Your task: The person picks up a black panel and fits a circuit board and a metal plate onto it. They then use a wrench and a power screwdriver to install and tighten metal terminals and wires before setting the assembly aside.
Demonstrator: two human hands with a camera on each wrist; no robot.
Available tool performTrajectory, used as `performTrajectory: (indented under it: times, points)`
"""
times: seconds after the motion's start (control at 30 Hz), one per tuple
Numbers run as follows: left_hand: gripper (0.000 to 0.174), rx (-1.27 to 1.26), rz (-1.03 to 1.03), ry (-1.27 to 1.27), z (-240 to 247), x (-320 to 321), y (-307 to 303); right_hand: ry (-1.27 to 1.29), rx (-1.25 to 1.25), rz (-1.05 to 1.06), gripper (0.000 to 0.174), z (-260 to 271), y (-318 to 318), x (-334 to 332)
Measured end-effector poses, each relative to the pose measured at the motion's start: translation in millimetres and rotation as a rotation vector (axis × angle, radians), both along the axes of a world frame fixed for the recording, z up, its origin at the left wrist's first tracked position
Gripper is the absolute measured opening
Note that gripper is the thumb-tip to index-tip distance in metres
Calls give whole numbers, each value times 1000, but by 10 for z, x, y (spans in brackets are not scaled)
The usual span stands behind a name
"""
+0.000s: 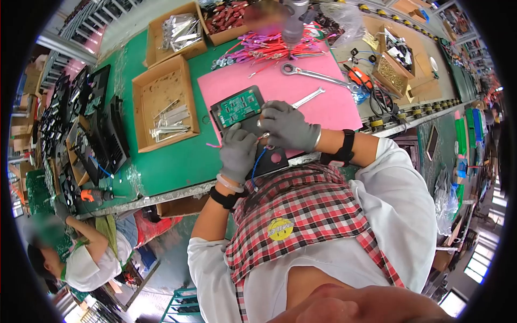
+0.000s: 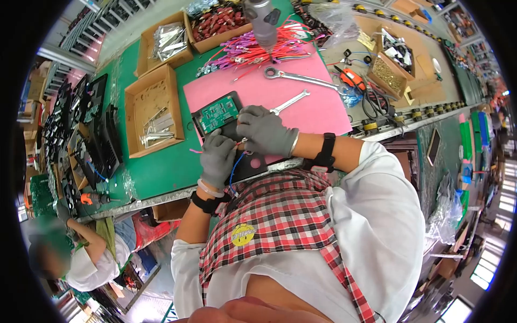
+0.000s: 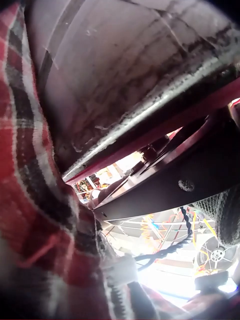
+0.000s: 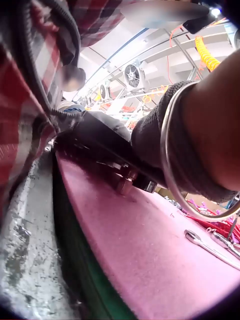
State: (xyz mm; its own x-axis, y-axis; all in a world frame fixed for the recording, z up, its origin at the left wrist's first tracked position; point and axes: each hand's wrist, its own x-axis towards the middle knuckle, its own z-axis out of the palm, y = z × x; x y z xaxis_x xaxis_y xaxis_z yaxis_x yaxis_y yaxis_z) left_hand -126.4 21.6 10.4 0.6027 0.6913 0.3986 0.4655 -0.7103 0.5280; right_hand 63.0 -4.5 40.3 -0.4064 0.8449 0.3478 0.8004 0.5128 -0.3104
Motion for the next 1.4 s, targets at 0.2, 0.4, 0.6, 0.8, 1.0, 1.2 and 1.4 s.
performTrajectory:
  times: [0.2,0.4,0.6,0.8,1.0,1.2,1.4]
  points:
    - [12,-1,8,5,5,8,-7,29,27,-3,18,-60,-25,-43]
    - [13,-1,20,-26,103,16,-18,27,-40,52,22,-21,-19,31]
    - [12,0,20,-31,87,18,-17,27,35,-39,23,-39,-59,-54]
    - [17,45,6,-21,37,-10,-13,147,1,-85,37,107,-100,76]
    - [20,-31,383,-36,305,-387,-222,668,-919,-441,45,179,-34,129]
    - [23,-808,467,-53,259,-645,-337,805,-1063,-437,52,79,3,46]
    - [52,-844,380,-149,-2,-592,-164,1019,-841,-249,53,-63,-154,42]
